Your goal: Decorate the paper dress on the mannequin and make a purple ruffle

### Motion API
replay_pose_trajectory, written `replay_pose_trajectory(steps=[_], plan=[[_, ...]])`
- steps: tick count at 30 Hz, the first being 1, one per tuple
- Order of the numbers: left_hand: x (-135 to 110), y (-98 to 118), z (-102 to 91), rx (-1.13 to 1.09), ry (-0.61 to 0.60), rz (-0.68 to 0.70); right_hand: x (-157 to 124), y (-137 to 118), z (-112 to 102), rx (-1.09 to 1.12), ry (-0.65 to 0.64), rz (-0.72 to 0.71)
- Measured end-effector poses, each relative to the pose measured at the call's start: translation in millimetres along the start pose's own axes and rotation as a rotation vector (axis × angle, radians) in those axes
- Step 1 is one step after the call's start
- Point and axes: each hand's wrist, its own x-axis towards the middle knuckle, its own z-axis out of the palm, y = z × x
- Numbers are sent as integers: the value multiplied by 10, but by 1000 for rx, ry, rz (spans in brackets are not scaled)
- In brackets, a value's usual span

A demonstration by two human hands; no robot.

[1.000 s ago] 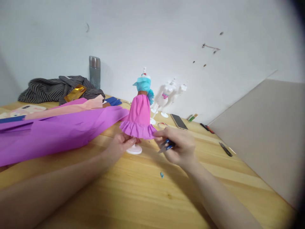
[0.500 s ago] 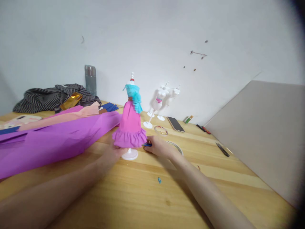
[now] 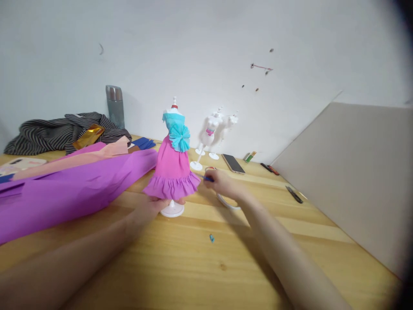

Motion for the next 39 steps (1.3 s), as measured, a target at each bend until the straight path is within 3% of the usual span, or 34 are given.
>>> replay_pose_trajectory(steps=[4, 7, 16, 23, 29, 33, 36, 39], plan=[[-9, 58, 17, -7, 37, -4, -10, 305, -338, 68, 150, 110], [-13, 95, 33, 9, 39, -14, -8, 510, -423, 116, 222, 170], [-5, 49, 33, 11, 16, -4, 263, 854, -77, 55, 346, 251], [-27, 26, 62, 10, 61, 22, 380, 979, 83, 6, 336, 349], [-11, -15, 46, 7, 39, 32, 412, 999, 89, 101, 413, 343], [5, -30, 30, -15, 5, 27, 372, 917, 56, 295, 435, 283], [1, 4, 38, -79, -9, 24, 287, 690, -53, 498, 421, 181], [-13, 27, 42, -50, 2, -19, 130, 304, -210, 657, 470, 50]])
